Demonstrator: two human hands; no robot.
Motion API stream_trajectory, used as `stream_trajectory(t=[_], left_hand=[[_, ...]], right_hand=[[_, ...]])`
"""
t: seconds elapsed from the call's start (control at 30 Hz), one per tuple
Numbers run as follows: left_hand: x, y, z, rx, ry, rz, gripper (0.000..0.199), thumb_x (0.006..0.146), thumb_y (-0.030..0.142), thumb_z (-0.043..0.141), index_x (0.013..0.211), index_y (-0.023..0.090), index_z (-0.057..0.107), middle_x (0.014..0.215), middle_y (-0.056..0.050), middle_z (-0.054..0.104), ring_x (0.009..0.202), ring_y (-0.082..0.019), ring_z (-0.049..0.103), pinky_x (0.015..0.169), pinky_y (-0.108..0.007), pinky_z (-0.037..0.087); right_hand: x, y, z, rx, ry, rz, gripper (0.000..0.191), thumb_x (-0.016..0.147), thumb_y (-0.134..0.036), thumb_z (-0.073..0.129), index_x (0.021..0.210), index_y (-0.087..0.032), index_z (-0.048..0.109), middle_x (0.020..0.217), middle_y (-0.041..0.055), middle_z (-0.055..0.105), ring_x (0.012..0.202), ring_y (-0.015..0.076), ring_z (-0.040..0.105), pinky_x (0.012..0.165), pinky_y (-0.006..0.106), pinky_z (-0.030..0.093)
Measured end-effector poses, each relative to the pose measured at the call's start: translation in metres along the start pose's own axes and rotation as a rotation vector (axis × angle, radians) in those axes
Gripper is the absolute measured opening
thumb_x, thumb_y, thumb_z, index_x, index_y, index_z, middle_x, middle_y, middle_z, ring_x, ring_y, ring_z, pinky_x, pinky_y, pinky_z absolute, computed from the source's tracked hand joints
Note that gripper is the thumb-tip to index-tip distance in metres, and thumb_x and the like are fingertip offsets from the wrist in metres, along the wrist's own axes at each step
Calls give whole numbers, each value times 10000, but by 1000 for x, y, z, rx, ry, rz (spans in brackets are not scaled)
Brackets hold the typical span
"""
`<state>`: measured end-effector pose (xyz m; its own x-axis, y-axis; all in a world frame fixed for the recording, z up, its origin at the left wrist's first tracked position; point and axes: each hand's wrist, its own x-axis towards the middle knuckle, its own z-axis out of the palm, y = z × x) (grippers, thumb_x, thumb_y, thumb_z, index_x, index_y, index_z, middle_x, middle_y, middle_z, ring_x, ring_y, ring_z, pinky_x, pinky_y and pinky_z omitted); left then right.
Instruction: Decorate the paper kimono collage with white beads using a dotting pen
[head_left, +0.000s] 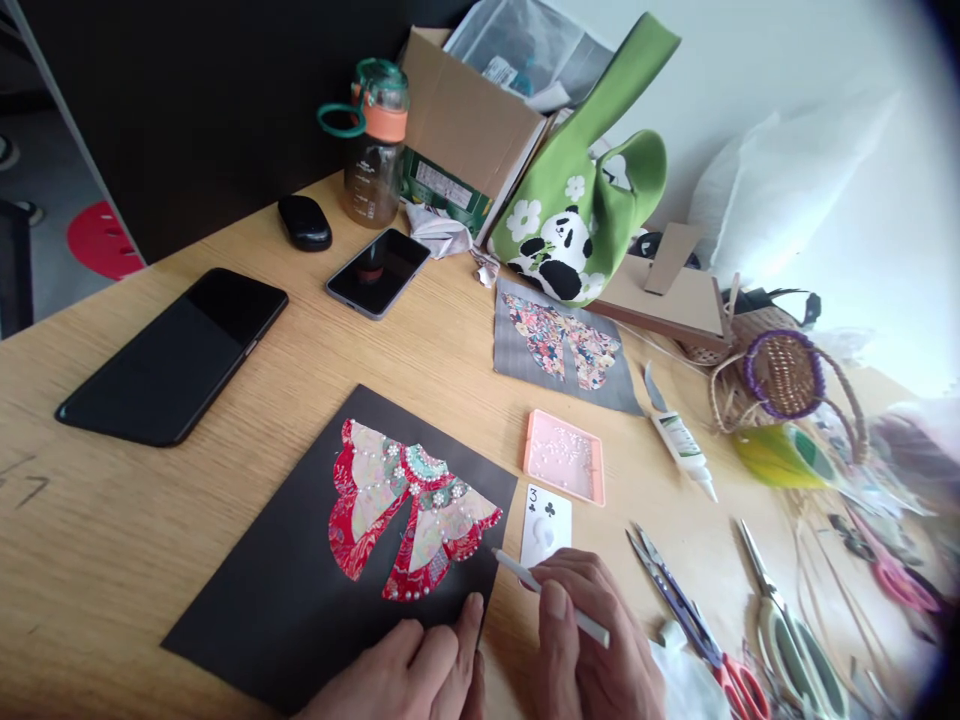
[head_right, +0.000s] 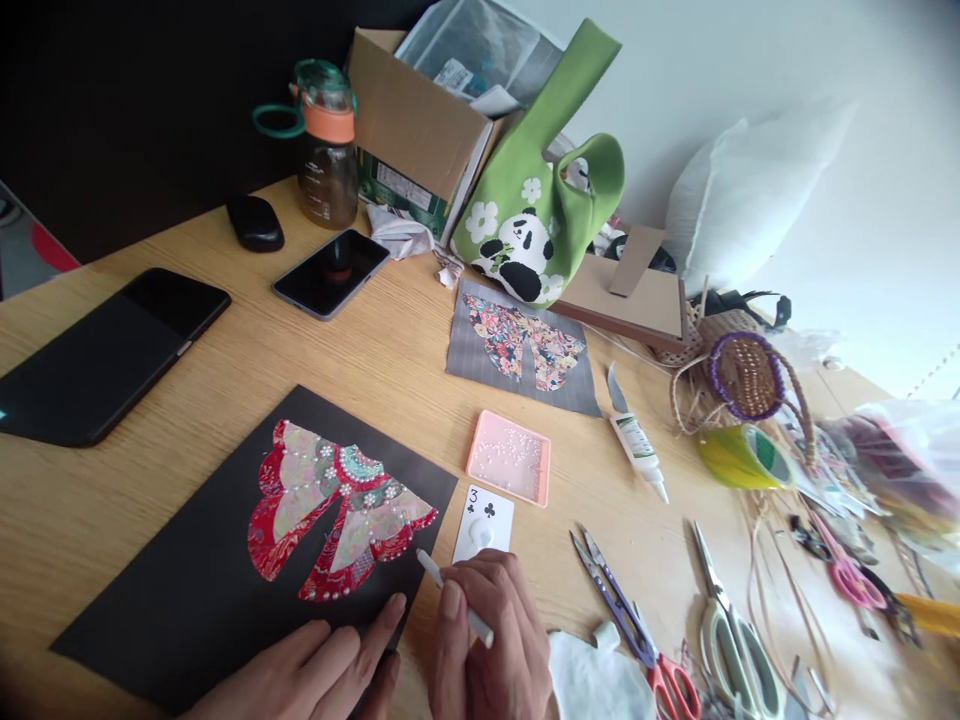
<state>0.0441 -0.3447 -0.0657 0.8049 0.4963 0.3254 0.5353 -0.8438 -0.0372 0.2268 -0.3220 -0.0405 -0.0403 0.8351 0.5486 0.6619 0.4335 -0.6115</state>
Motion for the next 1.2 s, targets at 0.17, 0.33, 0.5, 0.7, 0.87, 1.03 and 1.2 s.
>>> stream_trajectory(t=[0.17, 0.33, 0.5, 0.7, 0.87, 1.03, 1.2], left_hand=[[1, -1, -5, -24, 49, -4, 217, 964, 236, 510, 1076, 168, 682, 1162, -116, 731, 728, -178, 523, 587, -327, 337], [2, -5, -11, 7, 28, 23, 210, 908, 189, 574, 1106, 163, 641, 1176, -142, 732, 729, -180, 562, 597, -321, 366], [2, -2, -6, 25, 71, 27, 196, 892, 163, 597, 1081, 127, 637, 1152, -183, 734, 678, -178, 562, 573, -320, 361], [5, -2, -3, 24, 129, 22, 209, 897, 143, 547, 1075, 101, 647, 1116, -190, 741, 660, -179, 562, 581, -322, 371], [5, -5, -11, -21, 39, 50, 260, 904, 190, 546, 1126, 93, 640, 1201, -230, 701, 706, -189, 579, 599, -321, 395], [4, -8, -20, -124, -50, 23, 313, 923, 244, 542, 1178, 87, 635, 1299, -212, 653, 828, -211, 615, 706, -323, 481], [7, -8, -29, -202, 39, 42, 307, 932, 205, 557, 1211, 103, 638, 1299, -156, 658, 887, -218, 639, 773, -319, 529]], right_hand=[[6, 3, -1, -8, -71, -74, 216, 890, 37, 492, 906, -162, 575, 721, 15, 601, 646, 123, 562, 559, 267, 472], [7, 3, -1, -18, -93, -90, 205, 895, 24, 496, 899, -176, 541, 706, 4, 592, 624, 124, 532, 567, 277, 456], [6, 1, -1, 2, -116, -113, 197, 901, 12, 504, 930, -180, 539, 727, 7, 609, 630, 125, 523, 572, 279, 462], [4, -2, 0, -9, -122, -158, 207, 888, 27, 517, 947, -168, 555, 748, 24, 637, 649, 130, 529, 592, 298, 475], [5, -2, -3, 21, -55, -73, 245, 898, 12, 539, 1056, -159, 614, 818, 35, 672, 719, 132, 592, 634, 294, 513], [12, -1, -11, 108, 7, 237, 232, 955, -126, 584, 1137, -233, 680, 918, 21, 726, 824, 136, 688, 693, 275, 548], [10, -11, -18, 163, 3, 439, 127, 939, -245, 640, 1049, -245, 705, 930, 15, 769, 835, 152, 732, 732, 277, 561]])
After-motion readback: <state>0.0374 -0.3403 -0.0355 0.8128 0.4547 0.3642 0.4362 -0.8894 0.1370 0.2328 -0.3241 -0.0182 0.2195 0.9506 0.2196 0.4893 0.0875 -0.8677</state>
